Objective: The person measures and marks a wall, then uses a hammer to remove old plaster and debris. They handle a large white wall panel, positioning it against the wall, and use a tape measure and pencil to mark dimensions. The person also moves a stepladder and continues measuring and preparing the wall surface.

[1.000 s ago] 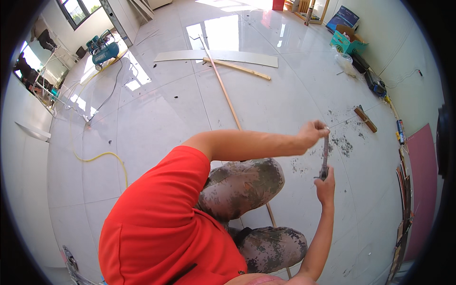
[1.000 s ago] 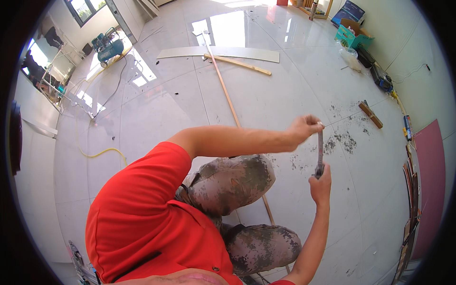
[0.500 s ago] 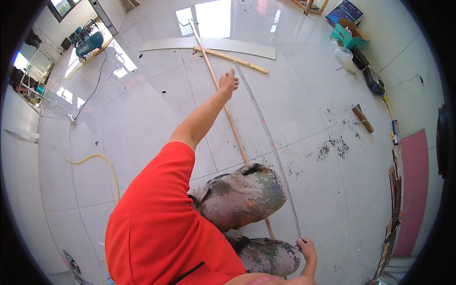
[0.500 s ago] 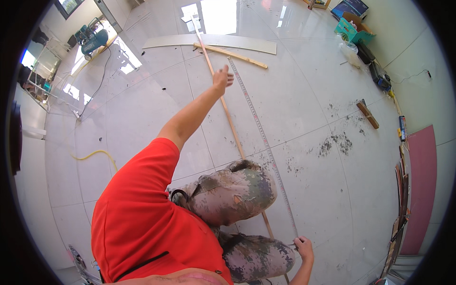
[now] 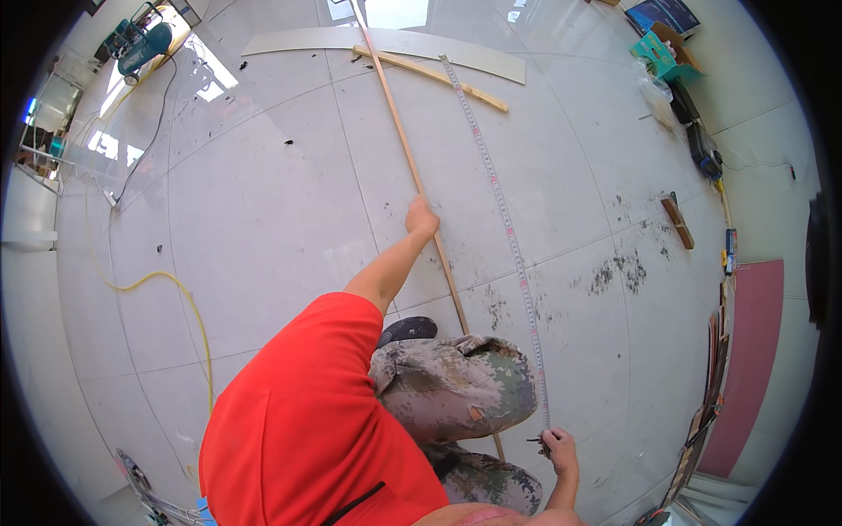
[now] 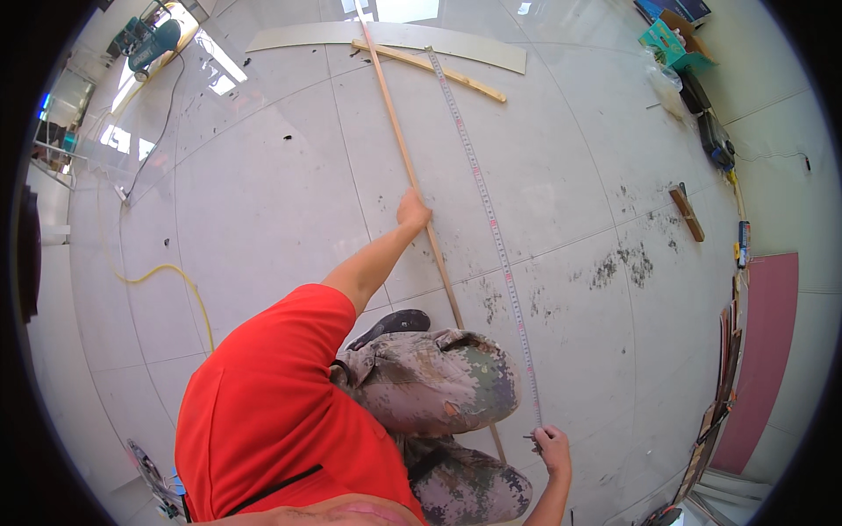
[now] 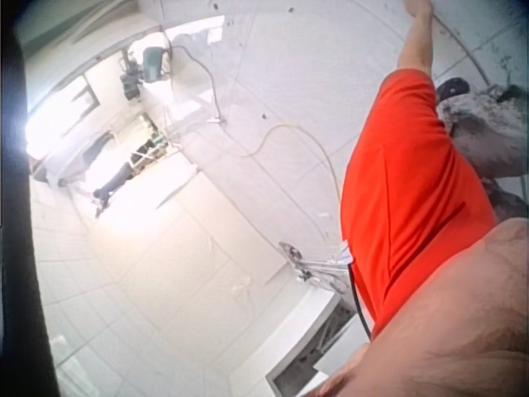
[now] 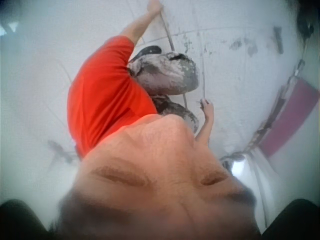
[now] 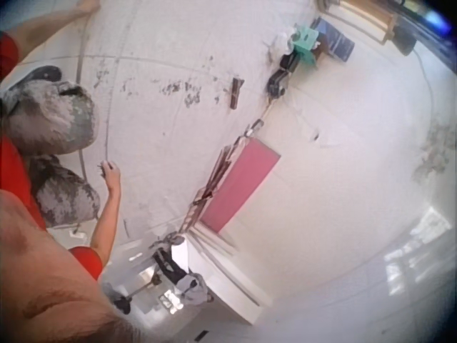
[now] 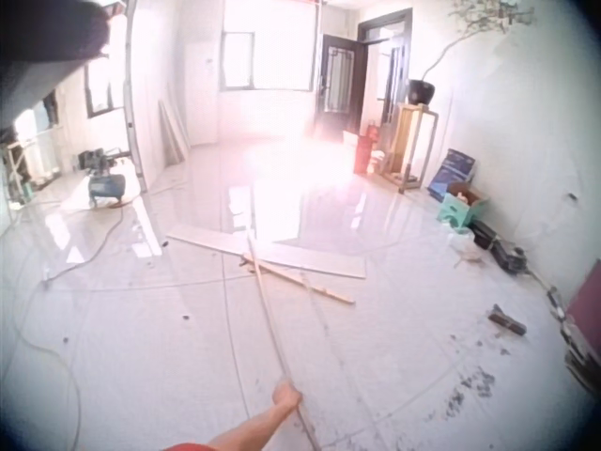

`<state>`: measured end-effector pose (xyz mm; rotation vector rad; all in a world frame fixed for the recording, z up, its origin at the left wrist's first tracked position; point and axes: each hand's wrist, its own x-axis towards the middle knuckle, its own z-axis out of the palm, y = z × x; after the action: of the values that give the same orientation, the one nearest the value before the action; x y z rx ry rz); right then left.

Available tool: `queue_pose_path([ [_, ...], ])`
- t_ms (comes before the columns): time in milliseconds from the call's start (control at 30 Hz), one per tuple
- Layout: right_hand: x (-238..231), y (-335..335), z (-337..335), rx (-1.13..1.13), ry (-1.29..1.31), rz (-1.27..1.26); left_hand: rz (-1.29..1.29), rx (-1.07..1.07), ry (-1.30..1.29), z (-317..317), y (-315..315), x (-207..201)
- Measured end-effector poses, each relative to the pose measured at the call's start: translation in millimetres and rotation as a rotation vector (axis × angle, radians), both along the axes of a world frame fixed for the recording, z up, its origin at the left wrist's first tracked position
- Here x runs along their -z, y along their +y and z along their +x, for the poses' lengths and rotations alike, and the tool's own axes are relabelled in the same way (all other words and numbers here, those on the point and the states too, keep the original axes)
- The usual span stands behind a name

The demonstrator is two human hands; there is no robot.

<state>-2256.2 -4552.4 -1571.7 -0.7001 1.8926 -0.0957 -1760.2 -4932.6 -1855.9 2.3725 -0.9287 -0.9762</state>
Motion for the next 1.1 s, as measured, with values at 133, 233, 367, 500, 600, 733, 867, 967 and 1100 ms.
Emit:
queue_pose_path([
  [133, 6, -16, 13, -0.001, -0.035, -0.031, -0.137, -0.089, 0.137, -5, 3, 2],
  [233, 12, -37, 21, -0.042, -0.037, -0.049, -0.242, -0.224, 0.574, -2, 1, 20],
  [367, 14, -67, 36, -0.075, -0.027, -0.035, -0.217, -0.316, 0.724, -1, 1, 43],
  [500, 15, -106, 59, -0.089, -0.037, -0.043, -0.191, -0.132, 0.231, 29, 4, 48],
  [600, 11, -103, 74, -0.037, -0.046, -0.06, -0.213, -0.056, 0.419, 1, 26, -10],
  [733, 10, -137, 99, -0.072, -0.092, -0.036, -0.155, 0.444, 1.476, -77, 80, -108],
  [867, 6, -184, 137, -0.196, -0.102, -0.052, -0.033, 0.425, 1.663, -118, 99, -186],
  [967, -50, -210, 184, -0.596, 0.327, -0.861, 0.036, 0.331, 1.674, -117, 97, -195],
  [1100, -246, -153, 241, -0.336, -0.086, -1.79, -0.043, 0.191, 1.714, -99, 92, -181],
])
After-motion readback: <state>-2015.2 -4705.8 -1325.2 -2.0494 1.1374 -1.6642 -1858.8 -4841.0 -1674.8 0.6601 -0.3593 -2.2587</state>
